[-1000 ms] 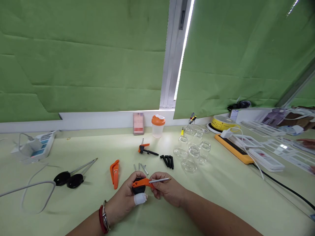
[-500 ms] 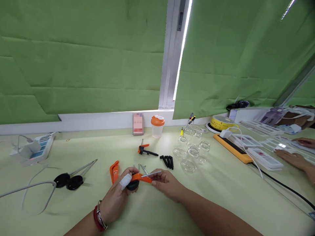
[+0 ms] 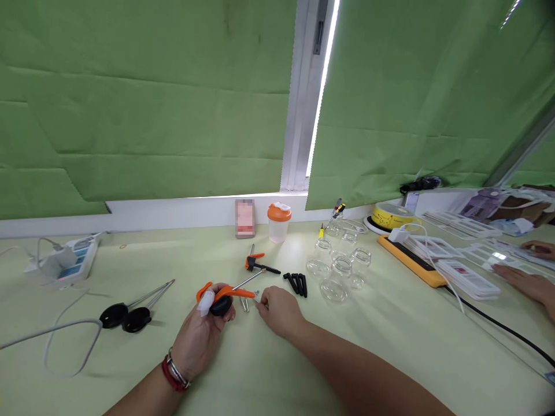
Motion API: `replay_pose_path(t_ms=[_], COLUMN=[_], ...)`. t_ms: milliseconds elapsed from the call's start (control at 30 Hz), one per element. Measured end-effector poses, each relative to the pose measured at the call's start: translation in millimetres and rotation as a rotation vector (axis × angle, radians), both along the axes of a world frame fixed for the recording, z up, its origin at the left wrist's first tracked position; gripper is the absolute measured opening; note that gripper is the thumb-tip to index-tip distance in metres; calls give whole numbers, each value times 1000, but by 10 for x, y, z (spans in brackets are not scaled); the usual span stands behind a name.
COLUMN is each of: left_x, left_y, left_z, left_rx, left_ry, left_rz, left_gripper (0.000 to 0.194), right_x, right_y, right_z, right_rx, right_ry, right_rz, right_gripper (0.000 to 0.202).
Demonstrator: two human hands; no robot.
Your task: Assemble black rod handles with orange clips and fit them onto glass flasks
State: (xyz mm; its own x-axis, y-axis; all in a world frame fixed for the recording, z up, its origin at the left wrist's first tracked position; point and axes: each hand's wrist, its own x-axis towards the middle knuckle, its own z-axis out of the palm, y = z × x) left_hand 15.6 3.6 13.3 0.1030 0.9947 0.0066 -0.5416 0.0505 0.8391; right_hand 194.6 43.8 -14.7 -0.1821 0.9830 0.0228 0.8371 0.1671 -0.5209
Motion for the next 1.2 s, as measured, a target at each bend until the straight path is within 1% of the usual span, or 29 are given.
replay_pose_path(t_ms=[167, 267, 367, 500, 633, 700, 767, 833, 900, 1000, 1100, 1200], left_x=[15, 30, 30, 19, 16, 22, 35, 56, 86, 141, 201, 254], left_y=[-4, -10, -3, 22, 23, 7, -15, -39, -65, -110, -152, -180], left_z=[11, 6, -18, -61, -79, -76, -72, -75, -88, -123, -158, -190], left_rx=[-15, -17, -25, -42, -60, -67, -81, -102, -126, -153, -182, -206], left_ry=[-7, -3, -1, 1, 14, 16, 19, 29, 37, 29, 8, -15], left_rz=[23, 35, 31, 35, 31, 1, -59, -140, -217, -305, -359, -361], left_gripper=[28, 27, 27, 27, 25, 26, 29, 32, 35, 38, 39, 38], right_x=[15, 23, 52, 161, 304, 370, 425, 467, 488, 472, 405, 320], right_y=[-13, -19, -23, -13, 27, 55, 80, 88, 66, -23, -139, -231], right_z=[-14, -41, -63, -46, 55, 136, 227, 318, 401, 500, 552, 562], right_rx=[0, 16, 21, -12, -115, -137, -120, -68, 0, 72, 111, 65], right_ry=[-13, 17, 93, 266, 462, 575, 760, 947, 1043, 1027, 937, 923], right_rz=[-14, -12, -21, -49, -53, -71, -115, -159, -168, -94, 49, 137], right_gripper=[14, 13, 13, 18, 24, 22, 16, 14, 15, 18, 16, 13])
